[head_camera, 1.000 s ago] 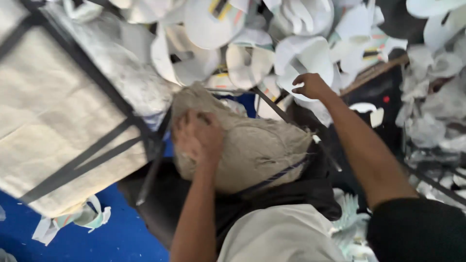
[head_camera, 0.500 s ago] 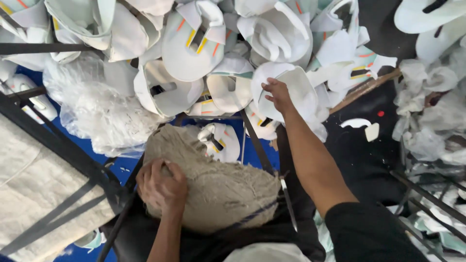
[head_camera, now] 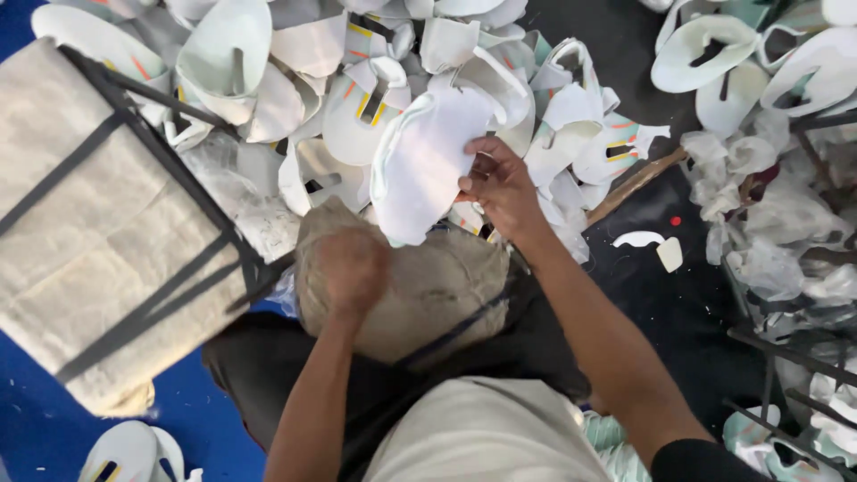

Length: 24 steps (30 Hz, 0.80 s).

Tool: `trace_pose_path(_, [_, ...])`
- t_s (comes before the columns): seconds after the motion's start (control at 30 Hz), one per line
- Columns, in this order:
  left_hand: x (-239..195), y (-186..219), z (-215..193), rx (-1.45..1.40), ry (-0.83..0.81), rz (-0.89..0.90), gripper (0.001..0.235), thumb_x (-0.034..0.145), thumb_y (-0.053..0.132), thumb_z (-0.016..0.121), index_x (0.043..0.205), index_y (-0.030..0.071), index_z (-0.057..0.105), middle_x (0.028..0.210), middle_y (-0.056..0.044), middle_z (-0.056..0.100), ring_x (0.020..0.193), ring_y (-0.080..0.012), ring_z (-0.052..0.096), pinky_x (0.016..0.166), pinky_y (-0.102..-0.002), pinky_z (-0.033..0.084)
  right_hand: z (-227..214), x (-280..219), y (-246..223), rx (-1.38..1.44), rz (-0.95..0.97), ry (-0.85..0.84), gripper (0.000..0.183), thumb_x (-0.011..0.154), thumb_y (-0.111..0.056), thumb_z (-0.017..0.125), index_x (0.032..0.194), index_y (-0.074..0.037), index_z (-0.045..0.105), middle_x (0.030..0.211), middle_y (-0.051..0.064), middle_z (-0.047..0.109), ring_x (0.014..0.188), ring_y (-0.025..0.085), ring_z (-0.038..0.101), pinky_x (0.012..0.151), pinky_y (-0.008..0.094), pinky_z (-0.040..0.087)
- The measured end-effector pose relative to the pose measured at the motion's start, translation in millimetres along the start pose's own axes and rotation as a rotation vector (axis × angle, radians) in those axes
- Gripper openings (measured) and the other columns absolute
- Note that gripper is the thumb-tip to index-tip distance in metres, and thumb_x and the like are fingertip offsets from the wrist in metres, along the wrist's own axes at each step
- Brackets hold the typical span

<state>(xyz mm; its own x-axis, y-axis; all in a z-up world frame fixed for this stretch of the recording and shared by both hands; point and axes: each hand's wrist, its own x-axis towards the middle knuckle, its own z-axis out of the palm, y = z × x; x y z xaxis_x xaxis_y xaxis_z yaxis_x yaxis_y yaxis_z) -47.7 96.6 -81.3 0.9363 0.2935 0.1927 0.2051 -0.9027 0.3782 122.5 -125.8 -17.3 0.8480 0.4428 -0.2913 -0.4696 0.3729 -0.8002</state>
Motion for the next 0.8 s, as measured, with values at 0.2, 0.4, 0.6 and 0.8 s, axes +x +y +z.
trace_pose_path(0.2, [-28.7, 101.2, -29.8, -1.404, 0.063, -0.242, 0.061, 0.089, 0.035, 0.073, 0.134, 0.002, 0.05, 0.127, -0.012, 0.057, 0.113, -0.0257, 0.057, 0.092, -0.041, 0.051, 58.8, -89.9, -7.1, 0.155, -0.053, -0.036, 0.049, 0.087, 0.009, 0.078, 0.129, -0.007, 0.058, 0.112, 0.01, 0.068, 0.099, 0.02, 0.07, 0.08, 0.037, 0.062])
trace_pose_path(0.4, [0.5, 103.7, -41.8, -1.472, 0.309, -0.473, 0.033, 0.108, 0.013, 0.066, 0.138, -0.001, 0.061, 0.117, -0.013, 0.06, 0.101, -0.0224, 0.056, 0.086, -0.036, 0.051, 126.7, -126.4, -30.8, -0.691, -0.468, 0.2, 0.049, 0.077, -0.004, 0.089, 0.122, -0.008, 0.07, 0.104, 0.016, 0.067, 0.095, 0.03, 0.07, 0.077, 0.039, 0.058])
trace_pose_path(0.6, [3.0, 146.4, -142.8, -2.168, 0.178, -0.535, 0.034, 0.098, 0.006, 0.067, 0.129, -0.002, 0.055, 0.111, -0.008, 0.062, 0.096, -0.0143, 0.061, 0.082, -0.03, 0.051, 151.2, -138.0, -52.7, -1.283, -1.183, 0.052, 0.024, 0.085, 0.008, 0.075, 0.107, -0.001, 0.069, 0.129, 0.014, 0.065, 0.125, 0.037, 0.067, 0.101, 0.041, 0.058])
trace_pose_path(0.8, [1.7, 146.1, -141.6, -1.59, 0.186, -0.3, 0.036, 0.101, 0.017, 0.067, 0.127, -0.008, 0.059, 0.111, -0.008, 0.062, 0.098, -0.0151, 0.053, 0.082, -0.031, 0.044, 155.7, -145.4, -46.8, -1.13, -1.012, -0.02, 0.02, 0.091, 0.01, 0.071, 0.106, 0.002, 0.061, 0.137, 0.017, 0.064, 0.133, 0.035, 0.065, 0.103, 0.041, 0.059])
